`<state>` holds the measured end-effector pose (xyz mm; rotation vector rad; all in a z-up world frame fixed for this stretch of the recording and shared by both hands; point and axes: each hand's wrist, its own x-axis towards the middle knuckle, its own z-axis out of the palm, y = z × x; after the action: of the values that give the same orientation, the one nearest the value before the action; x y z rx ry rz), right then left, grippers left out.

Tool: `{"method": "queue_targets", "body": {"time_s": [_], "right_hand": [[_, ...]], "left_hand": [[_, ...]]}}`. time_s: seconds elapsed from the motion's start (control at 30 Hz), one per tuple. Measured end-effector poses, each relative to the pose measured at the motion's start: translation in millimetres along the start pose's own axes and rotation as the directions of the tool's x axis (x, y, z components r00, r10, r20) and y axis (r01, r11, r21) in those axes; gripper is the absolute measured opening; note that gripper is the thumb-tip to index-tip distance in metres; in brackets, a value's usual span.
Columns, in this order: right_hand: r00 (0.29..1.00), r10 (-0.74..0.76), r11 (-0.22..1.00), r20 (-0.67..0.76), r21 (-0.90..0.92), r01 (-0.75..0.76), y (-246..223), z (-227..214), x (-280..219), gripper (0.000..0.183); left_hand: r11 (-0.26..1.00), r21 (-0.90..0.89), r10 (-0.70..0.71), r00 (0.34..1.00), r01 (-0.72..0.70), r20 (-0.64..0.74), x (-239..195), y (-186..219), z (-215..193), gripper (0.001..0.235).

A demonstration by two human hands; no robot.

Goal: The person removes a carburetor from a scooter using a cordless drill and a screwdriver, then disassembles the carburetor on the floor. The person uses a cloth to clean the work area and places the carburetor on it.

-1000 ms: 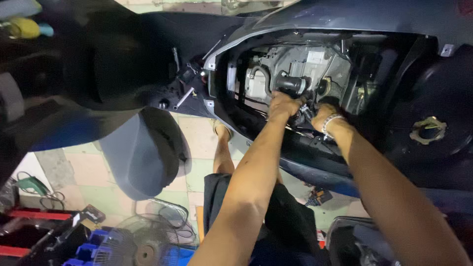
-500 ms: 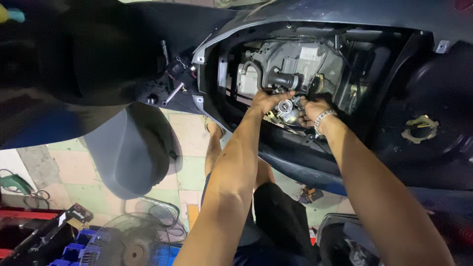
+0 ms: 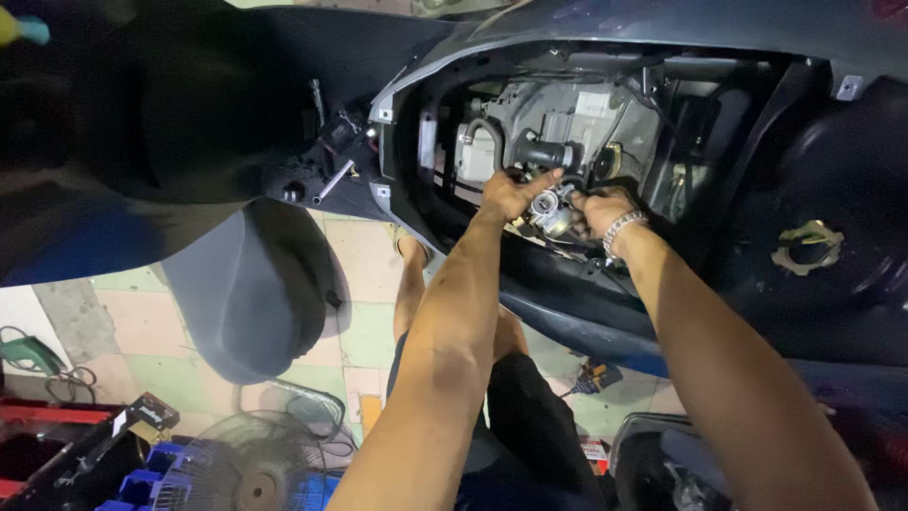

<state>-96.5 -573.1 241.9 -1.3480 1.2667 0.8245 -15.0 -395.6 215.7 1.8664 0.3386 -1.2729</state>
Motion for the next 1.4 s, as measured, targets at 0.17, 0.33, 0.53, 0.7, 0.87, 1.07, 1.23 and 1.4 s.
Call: {"method": "queue_targets", "body": {"time_s": [0.17,0.33,0.53,0.7,0.87,1.07,1.23,1.4], "right_hand": [[0.962,-0.24,0.868,-0.128,-0.473,0.153,-4,-5,-15,0.042],[0.959,-0.216,0.953,-0.186,-0.254,0.166,-8,-12,-26,0.03],[0.983,-0.136,0.774,-0.123,0.606,0.183,-15,-16,-6,0.015],[0.986,-0.168,0.718,0.0,0.685,0.122,-19,-27,7,0.027],[0.987,-0.156,0.735,-0.025,0.665,0.133,-26,-31,7,0.034],[0.981,-0.178,0.837,-0.08,0.513,0.193,-34,-27,3,0.052],[0.978,-0.199,0.906,-0.071,0.367,0.211,-19,-19,18,0.061],[0.974,-0.158,0.985,-0.162,0.039,0.166,-14,3,4,0.058]], "left_hand": [[0.999,-0.041,0.008,1.0,-0.009,-0.026,4,-4,6,0.094],[0.986,-0.163,0.048,0.999,-0.045,0.019,10,-11,4,0.095],[0.978,-0.208,0.004,0.996,0.014,0.086,13,-20,-3,0.094],[0.961,-0.273,0.088,0.978,-0.034,0.189,4,-12,-11,0.093],[0.976,-0.175,-0.071,0.951,0.128,0.301,0,-6,-25,0.09],[0.912,-0.357,-0.004,0.875,0.202,0.484,-6,2,-32,0.087],[0.896,-0.376,-0.047,0.893,0.236,0.447,-11,12,-32,0.084],[0.902,-0.389,-0.012,0.91,0.189,0.415,-5,9,-29,0.083]]}}
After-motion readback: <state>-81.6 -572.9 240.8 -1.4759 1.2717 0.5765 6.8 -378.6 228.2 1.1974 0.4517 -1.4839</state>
